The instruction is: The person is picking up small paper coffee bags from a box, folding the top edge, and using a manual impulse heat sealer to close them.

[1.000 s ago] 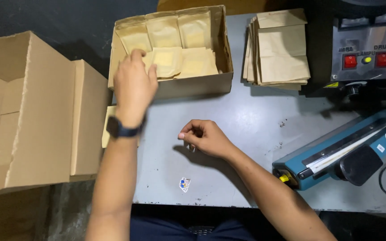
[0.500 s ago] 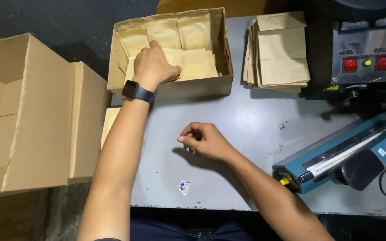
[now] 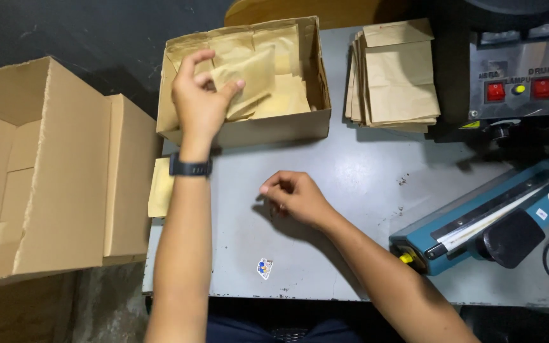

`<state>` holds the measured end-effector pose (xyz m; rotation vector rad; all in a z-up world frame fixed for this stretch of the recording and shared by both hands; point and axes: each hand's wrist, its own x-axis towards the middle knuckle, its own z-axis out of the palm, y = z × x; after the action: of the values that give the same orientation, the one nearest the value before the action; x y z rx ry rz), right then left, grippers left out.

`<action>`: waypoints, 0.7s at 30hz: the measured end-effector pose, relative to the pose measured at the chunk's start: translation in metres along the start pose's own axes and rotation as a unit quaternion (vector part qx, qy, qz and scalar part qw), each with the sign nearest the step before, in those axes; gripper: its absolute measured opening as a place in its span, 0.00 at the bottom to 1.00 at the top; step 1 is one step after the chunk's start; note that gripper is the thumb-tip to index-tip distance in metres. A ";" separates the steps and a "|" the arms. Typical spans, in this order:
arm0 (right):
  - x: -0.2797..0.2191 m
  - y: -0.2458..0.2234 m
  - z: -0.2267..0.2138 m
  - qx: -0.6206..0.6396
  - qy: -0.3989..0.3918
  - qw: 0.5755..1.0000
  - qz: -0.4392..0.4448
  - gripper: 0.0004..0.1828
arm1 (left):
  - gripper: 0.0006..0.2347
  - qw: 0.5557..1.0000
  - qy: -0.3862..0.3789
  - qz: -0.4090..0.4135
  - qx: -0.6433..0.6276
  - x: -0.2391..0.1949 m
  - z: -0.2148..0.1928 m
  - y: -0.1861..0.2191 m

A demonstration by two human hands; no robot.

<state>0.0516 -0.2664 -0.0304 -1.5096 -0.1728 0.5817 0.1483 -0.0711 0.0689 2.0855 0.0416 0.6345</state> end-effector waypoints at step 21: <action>0.008 0.016 -0.014 0.035 0.185 0.925 -0.329 0.31 | 0.04 0.964 -0.139 0.035 -0.226 -0.103 -0.014 -0.006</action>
<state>0.0607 -0.2758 -0.0487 -1.3562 -0.3424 -0.2346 0.0539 -0.0845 0.0270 1.7151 -0.3105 0.3460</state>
